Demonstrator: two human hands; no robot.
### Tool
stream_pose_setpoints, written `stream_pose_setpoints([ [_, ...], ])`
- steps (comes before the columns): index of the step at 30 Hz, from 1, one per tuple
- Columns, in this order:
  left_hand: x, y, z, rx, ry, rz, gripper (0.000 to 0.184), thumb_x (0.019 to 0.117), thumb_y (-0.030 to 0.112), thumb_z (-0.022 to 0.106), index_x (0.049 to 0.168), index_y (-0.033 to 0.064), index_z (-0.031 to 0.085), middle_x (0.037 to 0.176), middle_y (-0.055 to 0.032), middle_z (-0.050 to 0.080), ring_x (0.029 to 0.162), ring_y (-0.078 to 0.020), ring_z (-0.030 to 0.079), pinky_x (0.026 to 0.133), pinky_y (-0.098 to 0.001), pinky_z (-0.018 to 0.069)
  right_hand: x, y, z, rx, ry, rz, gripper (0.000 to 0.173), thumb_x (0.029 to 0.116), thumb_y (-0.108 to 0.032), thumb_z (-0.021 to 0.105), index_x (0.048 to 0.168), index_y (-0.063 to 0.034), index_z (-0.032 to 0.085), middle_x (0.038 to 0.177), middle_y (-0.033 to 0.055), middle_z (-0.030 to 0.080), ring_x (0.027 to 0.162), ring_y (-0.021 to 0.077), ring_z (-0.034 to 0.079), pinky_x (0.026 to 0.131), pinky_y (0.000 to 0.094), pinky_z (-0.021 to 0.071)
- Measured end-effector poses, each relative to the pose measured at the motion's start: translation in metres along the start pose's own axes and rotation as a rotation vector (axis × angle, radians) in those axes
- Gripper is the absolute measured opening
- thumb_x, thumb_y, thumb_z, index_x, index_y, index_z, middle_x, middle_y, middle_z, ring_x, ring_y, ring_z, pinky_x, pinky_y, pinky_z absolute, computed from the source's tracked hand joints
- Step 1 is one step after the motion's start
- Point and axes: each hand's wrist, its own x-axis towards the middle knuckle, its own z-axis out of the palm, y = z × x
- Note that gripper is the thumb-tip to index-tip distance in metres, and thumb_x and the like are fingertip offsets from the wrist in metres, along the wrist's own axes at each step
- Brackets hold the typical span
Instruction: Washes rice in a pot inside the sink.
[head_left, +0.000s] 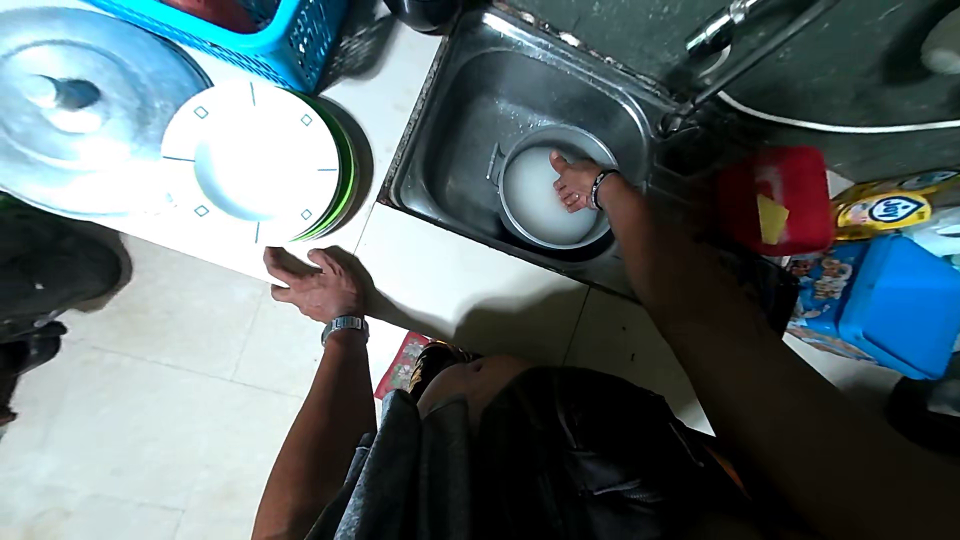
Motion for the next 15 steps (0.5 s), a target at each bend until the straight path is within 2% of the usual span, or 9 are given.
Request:
stream_pose_setpoints([
  [1, 0.000, 0.000, -0.001, 0.000, -0.006, 0.003, 0.066, 0.1037, 0.053, 0.036, 0.163, 0.0282, 0.022, 0.155, -0.0311, 0.037, 0.122, -0.0474, 0.058, 0.089, -0.0602, 0.0536, 0.001, 0.001, 0.000, 0.009, -0.003, -0.002, 0.074, 0.1010, -0.075, 0.026, 0.105, -0.0076, 0.057, 0.075, 0.0006, 0.041, 0.057, 0.0142, 0.043, 0.057, 0.0315, 0.0440],
  [4, -0.001, 0.002, -0.001, 0.004, -0.005, 0.005, 0.066, 0.1039, 0.052, 0.037, 0.163, 0.0274, 0.023, 0.154, -0.0312, 0.037, 0.121, -0.0476, 0.059, 0.089, -0.0602, 0.0537, -0.001, 0.003, -0.004, 0.019, -0.009, -0.010, 0.081, 0.1016, -0.074, 0.025, 0.117, -0.0035, 0.060, 0.081, 0.0038, 0.047, 0.064, 0.0163, 0.047, 0.063, 0.0336, 0.0466],
  [9, 0.004, -0.004, 0.003, 0.036, 0.013, 0.025, 0.068, 0.1029, 0.055, 0.038, 0.163, 0.0292, 0.022, 0.153, -0.0311, 0.038, 0.120, -0.0469, 0.060, 0.087, -0.0598, 0.0547, -0.007, 0.009, -0.009, 0.006, -0.006, -0.017, 0.085, 0.1007, -0.076, 0.021, 0.123, -0.0031, 0.059, 0.089, 0.0082, 0.055, 0.069, 0.0178, 0.054, 0.065, 0.0338, 0.0494],
  [10, 0.004, -0.005, 0.003, 0.039, 0.012, 0.032, 0.068, 0.1030, 0.055, 0.038, 0.163, 0.0279, 0.022, 0.153, -0.0317, 0.038, 0.120, -0.0475, 0.059, 0.087, -0.0604, 0.0543, -0.009, 0.009, -0.012, 0.020, -0.020, -0.023, 0.087, 0.1010, -0.075, 0.021, 0.129, -0.0014, 0.058, 0.098, 0.0124, 0.059, 0.076, 0.0207, 0.057, 0.072, 0.0364, 0.0509],
  [13, 0.003, -0.003, 0.001, 0.010, -0.012, 0.037, 0.068, 0.1041, 0.053, 0.038, 0.164, 0.0252, 0.020, 0.155, -0.0324, 0.035, 0.128, -0.0481, 0.054, 0.096, -0.0604, 0.0508, -0.011, 0.012, -0.016, 0.050, -0.050, -0.064, 0.090, 0.1018, -0.074, 0.021, 0.140, 0.0013, 0.053, 0.124, 0.0216, 0.063, 0.103, 0.0285, 0.065, 0.089, 0.0420, 0.0533],
  [15, 0.004, -0.007, 0.000, 0.023, -0.021, 0.038, 0.069, 0.1044, 0.054, 0.038, 0.164, 0.0258, 0.019, 0.156, -0.0328, 0.034, 0.130, -0.0484, 0.052, 0.098, -0.0598, 0.0496, -0.012, 0.010, -0.017, 0.052, -0.080, -0.086, 0.092, 0.1013, -0.075, 0.019, 0.143, 0.0011, 0.051, 0.133, 0.0238, 0.061, 0.113, 0.0320, 0.064, 0.094, 0.0444, 0.0520],
])
